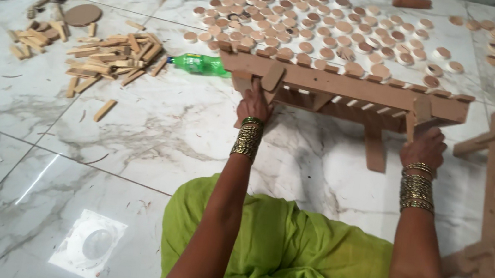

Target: The person sits on the floor and works on a small slatted wooden stool, pressing and aligning the slats, flipping the stool over to adjust its legs, then rubbing and sanding the slat surfaces by hand. A second finished stool sits nearby on the floor.

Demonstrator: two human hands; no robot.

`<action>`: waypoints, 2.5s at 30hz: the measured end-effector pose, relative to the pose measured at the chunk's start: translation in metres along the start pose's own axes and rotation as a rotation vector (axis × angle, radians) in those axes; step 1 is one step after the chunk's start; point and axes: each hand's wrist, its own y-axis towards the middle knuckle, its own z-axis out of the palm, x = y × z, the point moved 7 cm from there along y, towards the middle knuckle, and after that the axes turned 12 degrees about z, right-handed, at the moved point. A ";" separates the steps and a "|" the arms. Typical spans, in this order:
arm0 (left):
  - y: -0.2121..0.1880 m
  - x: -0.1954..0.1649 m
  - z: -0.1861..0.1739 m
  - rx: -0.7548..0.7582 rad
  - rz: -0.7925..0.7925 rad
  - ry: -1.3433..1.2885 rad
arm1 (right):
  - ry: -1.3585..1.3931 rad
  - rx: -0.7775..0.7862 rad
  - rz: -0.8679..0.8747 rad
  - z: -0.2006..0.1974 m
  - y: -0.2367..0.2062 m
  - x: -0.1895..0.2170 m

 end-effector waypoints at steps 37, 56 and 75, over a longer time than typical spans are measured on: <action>-0.077 0.016 -0.014 0.281 -0.031 0.022 | -0.124 0.287 -0.035 -0.033 -0.059 -0.046; 0.003 -0.030 -0.011 0.437 0.131 0.496 | -0.309 0.519 0.021 -0.046 0.006 -0.007; 0.052 -0.025 0.014 0.291 0.140 0.368 | 0.288 0.203 -0.033 0.014 -0.084 0.041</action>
